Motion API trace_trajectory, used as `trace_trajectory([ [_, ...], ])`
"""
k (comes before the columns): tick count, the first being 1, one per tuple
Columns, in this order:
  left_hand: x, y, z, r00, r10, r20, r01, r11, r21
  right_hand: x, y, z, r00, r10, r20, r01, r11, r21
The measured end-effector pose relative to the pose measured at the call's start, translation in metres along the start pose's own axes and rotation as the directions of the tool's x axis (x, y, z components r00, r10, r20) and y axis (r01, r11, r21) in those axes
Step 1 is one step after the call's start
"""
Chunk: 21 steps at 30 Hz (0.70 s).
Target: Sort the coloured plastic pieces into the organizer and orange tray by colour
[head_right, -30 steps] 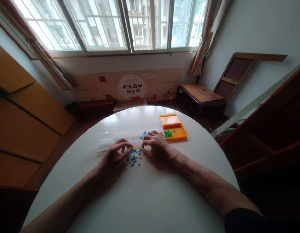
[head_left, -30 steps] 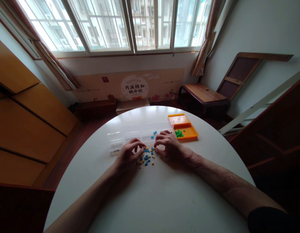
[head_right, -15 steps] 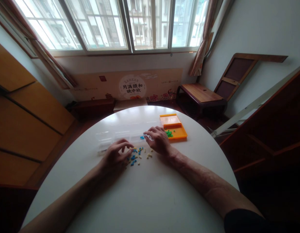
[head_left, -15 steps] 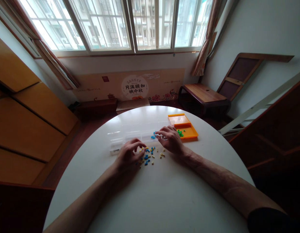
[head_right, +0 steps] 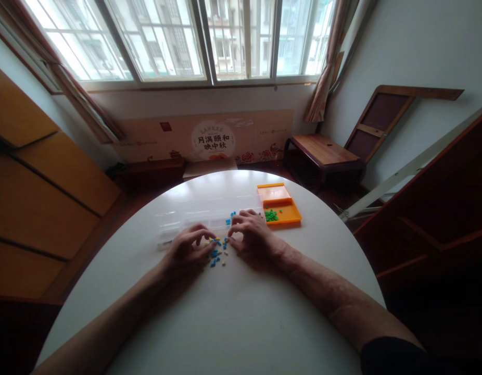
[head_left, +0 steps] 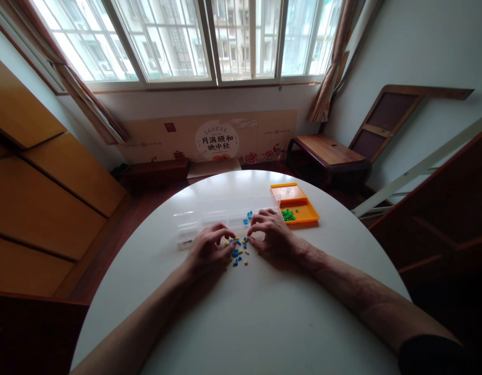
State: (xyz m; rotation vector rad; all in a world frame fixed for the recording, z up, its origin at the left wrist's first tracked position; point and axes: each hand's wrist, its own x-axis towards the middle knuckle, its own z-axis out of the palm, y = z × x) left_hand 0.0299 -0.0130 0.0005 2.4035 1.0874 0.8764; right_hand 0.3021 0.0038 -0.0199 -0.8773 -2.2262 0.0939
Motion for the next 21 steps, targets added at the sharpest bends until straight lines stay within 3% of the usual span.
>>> trace_trajectory([
  [10,0.0004,0.0020,-0.0015,0.999,-0.017,0.044,0.014,0.999,0.046,-0.0014,0.0027,0.0036,1.000,-0.018,-0.016,0.019,0.999,0.049],
  [14,0.0007,0.0027,-0.0013,0.999,0.001,0.043,-0.003,0.999,0.045,-0.0008,0.0024,0.0018,0.995,-0.024,-0.098,0.029,0.999,0.044],
  [21,0.0006,0.0031,0.0005,1.000,0.013,0.023,-0.014,0.999,0.053,0.0005,0.0106,0.0050,0.964,0.095,-0.248,-0.101,0.995,-0.009],
])
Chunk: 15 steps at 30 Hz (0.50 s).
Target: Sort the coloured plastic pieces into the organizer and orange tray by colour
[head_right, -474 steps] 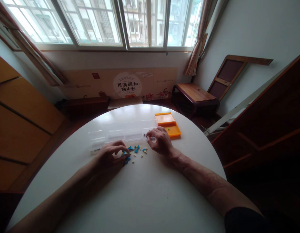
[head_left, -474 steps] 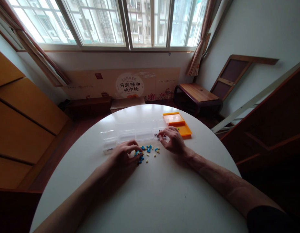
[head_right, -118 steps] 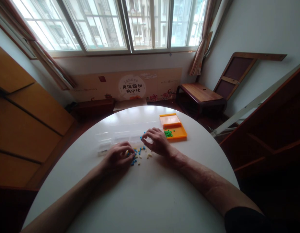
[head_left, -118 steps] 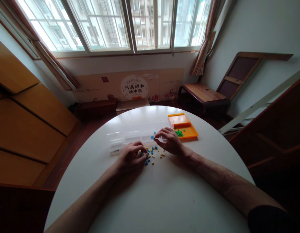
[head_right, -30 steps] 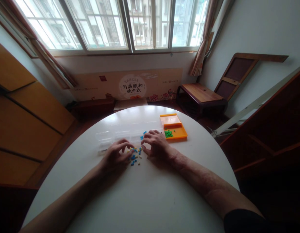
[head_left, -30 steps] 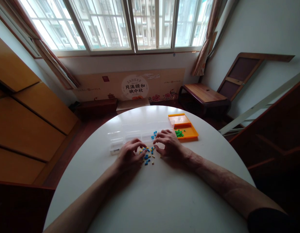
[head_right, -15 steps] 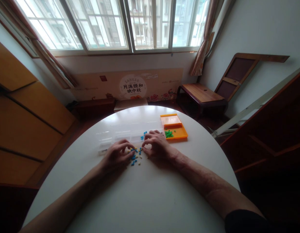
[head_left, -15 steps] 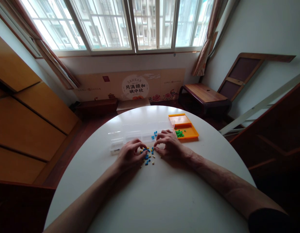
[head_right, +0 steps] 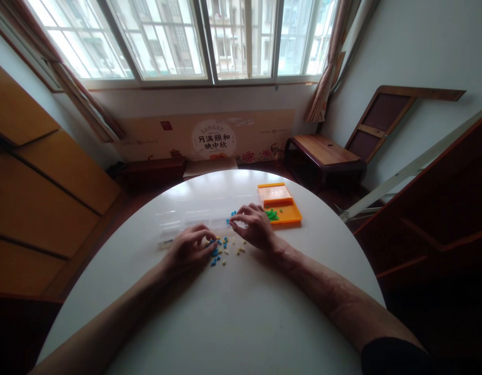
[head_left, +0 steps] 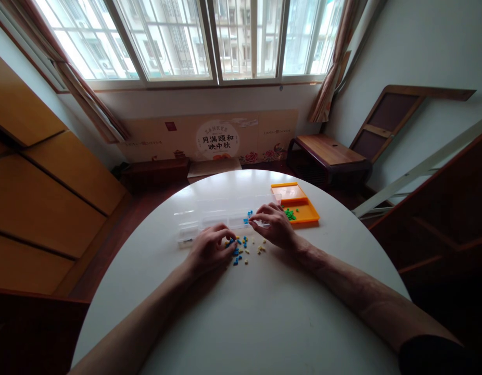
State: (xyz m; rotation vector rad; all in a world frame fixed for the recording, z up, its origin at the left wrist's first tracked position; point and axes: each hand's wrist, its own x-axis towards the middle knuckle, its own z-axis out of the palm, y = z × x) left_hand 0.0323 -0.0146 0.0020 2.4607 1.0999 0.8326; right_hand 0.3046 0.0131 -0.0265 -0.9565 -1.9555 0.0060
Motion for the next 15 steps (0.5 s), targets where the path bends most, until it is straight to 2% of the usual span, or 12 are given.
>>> trace_trajectory([
  [4,0.000,-0.002,0.001,1.000,0.014,-0.003,-0.014,1.000,0.011,0.000,0.001,0.001,0.998,0.063,0.022,-0.062,0.997,-0.044],
  [6,0.000,-0.002,0.002,1.000,0.021,-0.004,-0.021,1.000,0.013,0.000,0.000,0.001,0.998,0.052,0.046,-0.051,0.998,-0.029],
  [9,0.000,-0.003,0.002,1.000,0.028,-0.001,-0.028,1.000,0.015,-0.001,-0.003,0.001,0.993,-0.052,0.108,0.052,0.999,0.011],
  [12,-0.001,-0.003,0.002,0.999,0.044,0.002,-0.044,0.999,0.027,-0.002,-0.006,0.000,0.963,-0.173,0.205,0.167,0.985,0.045],
  [15,-0.001,-0.005,0.003,0.998,0.060,0.012,-0.060,0.998,0.033,-0.002,-0.009,-0.003,0.936,-0.203,0.289,0.191,0.979,0.070],
])
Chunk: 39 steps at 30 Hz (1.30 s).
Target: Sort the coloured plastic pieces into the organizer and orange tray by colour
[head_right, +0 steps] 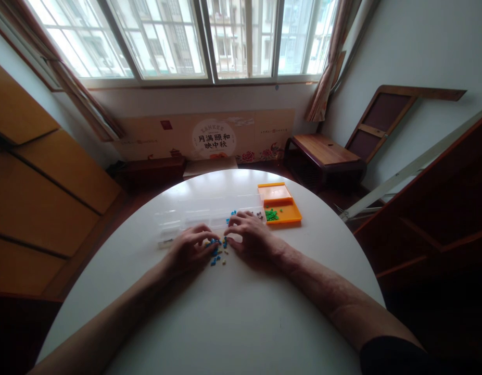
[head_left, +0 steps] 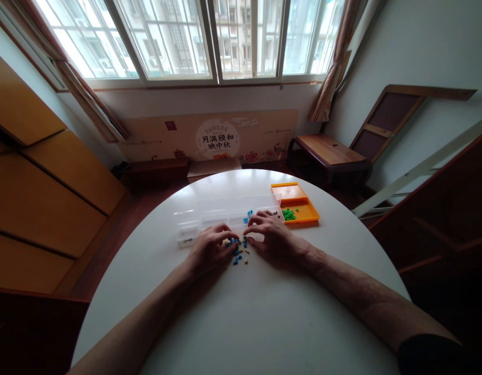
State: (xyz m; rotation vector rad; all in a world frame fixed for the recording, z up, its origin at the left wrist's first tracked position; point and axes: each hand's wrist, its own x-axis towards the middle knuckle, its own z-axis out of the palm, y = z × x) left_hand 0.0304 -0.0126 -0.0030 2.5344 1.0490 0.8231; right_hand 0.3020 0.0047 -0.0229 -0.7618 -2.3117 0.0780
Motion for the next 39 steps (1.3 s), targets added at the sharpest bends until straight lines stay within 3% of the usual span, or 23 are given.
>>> trace_trajectory([
  [7,0.000,-0.001,0.001,1.000,0.025,-0.005,-0.025,1.000,-0.016,0.000,0.001,-0.003,0.997,0.007,0.074,-0.011,0.998,0.056],
  [21,0.000,-0.003,0.003,0.999,0.040,0.001,-0.040,0.999,0.009,0.001,-0.001,-0.004,0.998,0.010,0.059,-0.016,0.995,0.102],
  [27,0.002,-0.004,0.002,0.990,-0.035,-0.136,0.028,0.998,-0.058,0.001,0.001,-0.003,0.998,0.007,0.064,-0.013,0.995,0.096],
  [32,0.007,-0.009,0.005,0.945,-0.081,-0.317,0.104,0.993,0.055,0.004,-0.004,-0.005,0.996,-0.016,0.083,0.013,0.999,0.044],
  [39,0.009,-0.013,0.007,0.924,-0.093,-0.370,0.159,0.975,0.153,0.004,-0.004,-0.004,0.996,-0.024,0.086,0.020,0.999,0.047],
])
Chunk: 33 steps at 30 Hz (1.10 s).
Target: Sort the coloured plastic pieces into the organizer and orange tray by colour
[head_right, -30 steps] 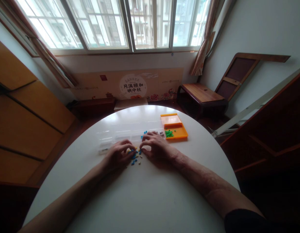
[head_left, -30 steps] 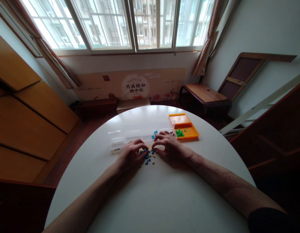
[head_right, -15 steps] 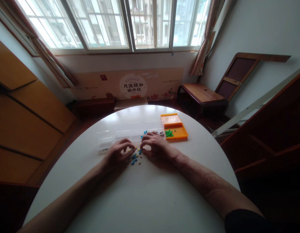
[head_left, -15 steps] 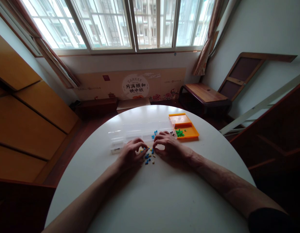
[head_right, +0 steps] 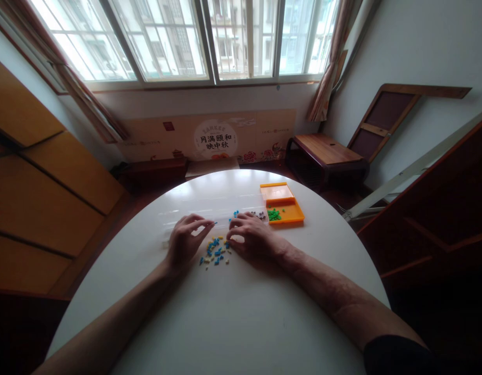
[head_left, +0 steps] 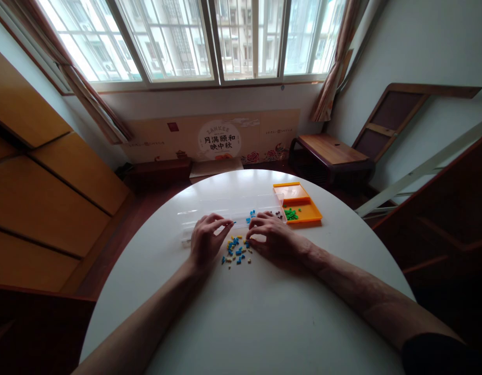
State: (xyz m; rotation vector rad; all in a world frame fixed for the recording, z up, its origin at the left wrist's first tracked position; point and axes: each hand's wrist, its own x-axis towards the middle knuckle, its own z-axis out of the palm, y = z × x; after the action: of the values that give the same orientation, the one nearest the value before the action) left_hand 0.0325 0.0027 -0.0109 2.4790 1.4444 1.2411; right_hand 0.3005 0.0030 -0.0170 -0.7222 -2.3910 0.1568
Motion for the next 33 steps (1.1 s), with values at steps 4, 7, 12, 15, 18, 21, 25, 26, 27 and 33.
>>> trace_trajectory([
  [4,-0.001,-0.001,0.000,1.000,0.007,0.011,-0.007,1.000,-0.001,0.000,0.002,0.003,0.999,-0.023,-0.034,0.023,1.000,0.004],
  [7,-0.001,-0.001,-0.001,1.000,0.011,0.010,-0.011,1.000,0.001,0.000,0.002,0.004,0.996,-0.013,-0.084,0.014,1.000,0.009],
  [12,-0.002,-0.002,0.000,1.000,0.010,0.018,-0.010,1.000,0.011,0.000,0.005,0.008,0.958,0.122,-0.261,-0.139,0.989,-0.047],
  [15,-0.003,-0.003,0.000,1.000,0.007,0.015,-0.007,1.000,0.011,0.000,0.009,0.013,0.927,0.192,-0.323,-0.218,0.975,-0.048],
  [18,-0.003,-0.003,0.000,1.000,0.005,0.024,-0.005,1.000,0.012,0.000,0.010,0.016,0.930,0.205,-0.305,-0.232,0.971,-0.056],
  [21,-0.003,-0.003,-0.001,0.999,0.003,0.034,-0.004,1.000,0.026,0.001,0.007,0.016,0.953,0.167,-0.253,-0.192,0.978,-0.078],
  [25,-0.003,-0.003,-0.001,0.999,0.011,0.039,-0.012,0.999,0.035,0.003,0.001,0.013,0.967,0.122,-0.223,-0.143,0.986,-0.081],
  [26,-0.003,-0.003,-0.001,0.999,0.016,0.043,-0.018,0.999,0.034,0.004,0.000,0.012,0.969,0.116,-0.216,-0.136,0.987,-0.080],
  [27,-0.003,-0.003,-0.001,0.999,0.022,0.047,-0.024,0.999,0.034,0.004,0.000,0.011,0.972,0.111,-0.209,-0.130,0.988,-0.078],
  [33,-0.003,-0.002,-0.002,0.999,0.029,0.045,-0.031,0.999,0.026,0.002,0.000,0.010,0.982,0.071,-0.174,-0.079,0.996,-0.041],
])
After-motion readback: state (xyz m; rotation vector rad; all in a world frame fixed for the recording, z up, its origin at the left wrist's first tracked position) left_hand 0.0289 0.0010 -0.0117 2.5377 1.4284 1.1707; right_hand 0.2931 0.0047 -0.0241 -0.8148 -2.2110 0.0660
